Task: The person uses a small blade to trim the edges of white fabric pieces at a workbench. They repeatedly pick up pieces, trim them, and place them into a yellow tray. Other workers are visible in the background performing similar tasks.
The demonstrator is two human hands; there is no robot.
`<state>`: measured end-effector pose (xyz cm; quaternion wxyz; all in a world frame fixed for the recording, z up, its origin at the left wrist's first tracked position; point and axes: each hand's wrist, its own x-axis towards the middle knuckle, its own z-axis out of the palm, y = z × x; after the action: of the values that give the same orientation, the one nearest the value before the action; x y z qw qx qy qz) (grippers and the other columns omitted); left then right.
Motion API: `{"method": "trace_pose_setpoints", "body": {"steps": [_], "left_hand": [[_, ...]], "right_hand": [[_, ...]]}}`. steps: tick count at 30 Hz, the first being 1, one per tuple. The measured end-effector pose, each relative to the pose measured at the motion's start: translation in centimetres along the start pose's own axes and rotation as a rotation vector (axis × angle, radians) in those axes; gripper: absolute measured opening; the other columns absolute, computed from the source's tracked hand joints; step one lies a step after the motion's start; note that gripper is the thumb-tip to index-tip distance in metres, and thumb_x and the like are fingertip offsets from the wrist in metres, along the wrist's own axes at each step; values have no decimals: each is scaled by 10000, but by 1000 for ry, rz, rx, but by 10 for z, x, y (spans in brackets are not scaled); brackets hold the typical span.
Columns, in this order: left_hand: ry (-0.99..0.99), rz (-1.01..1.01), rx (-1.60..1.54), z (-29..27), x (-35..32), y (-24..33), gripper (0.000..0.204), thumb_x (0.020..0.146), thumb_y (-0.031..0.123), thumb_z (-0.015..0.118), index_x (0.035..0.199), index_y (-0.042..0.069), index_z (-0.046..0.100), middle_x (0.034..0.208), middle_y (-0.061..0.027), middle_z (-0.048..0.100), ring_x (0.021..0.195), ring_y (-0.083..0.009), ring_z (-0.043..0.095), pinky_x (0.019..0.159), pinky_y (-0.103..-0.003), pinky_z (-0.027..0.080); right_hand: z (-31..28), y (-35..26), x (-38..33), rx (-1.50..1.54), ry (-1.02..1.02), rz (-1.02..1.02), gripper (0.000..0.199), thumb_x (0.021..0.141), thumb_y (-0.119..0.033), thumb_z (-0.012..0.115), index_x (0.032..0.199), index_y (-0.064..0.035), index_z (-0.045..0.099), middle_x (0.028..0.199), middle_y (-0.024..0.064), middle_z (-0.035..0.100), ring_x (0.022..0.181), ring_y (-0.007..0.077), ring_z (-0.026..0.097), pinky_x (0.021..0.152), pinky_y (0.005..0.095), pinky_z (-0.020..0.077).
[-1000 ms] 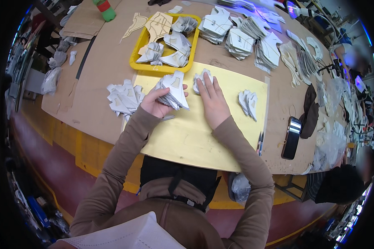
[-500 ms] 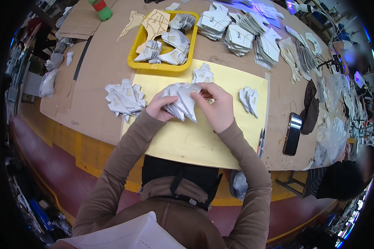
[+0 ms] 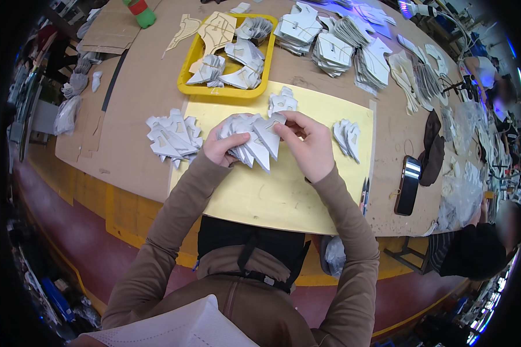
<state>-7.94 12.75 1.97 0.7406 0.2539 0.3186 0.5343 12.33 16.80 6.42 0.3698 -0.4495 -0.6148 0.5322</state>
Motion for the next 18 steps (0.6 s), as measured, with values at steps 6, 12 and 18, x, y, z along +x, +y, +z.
{"method": "trace_pose_setpoints", "body": {"steps": [6,12,18], "left_hand": [[181,106,-153,-13,5,5,467,825,-36,626,1275,-44,502,1201,-151,605,1080,-239,625,927,-357,522],[199,170,-174,-24,9,6,500,821,-32,611,1304,-42,479,1205,-155,600,1103,-260,614,942,-371,515],[107,58,-84,-22,5,4,526,841,-29,557,1350,-44,425,1262,-172,562,1164,-269,582,984,-377,495]], "right_hand": [[-68,-6,11,19,248,-135,271,924,-67,609,1168,52,619,972,51,668,849,86,603,767,218,484],[-139,38,11,-106,425,-13,303,907,-38,622,1200,40,616,932,34,656,821,76,596,757,213,481],[-145,61,-12,-189,319,68,332,891,-54,643,1212,26,612,980,34,661,853,83,597,754,207,456]]}}
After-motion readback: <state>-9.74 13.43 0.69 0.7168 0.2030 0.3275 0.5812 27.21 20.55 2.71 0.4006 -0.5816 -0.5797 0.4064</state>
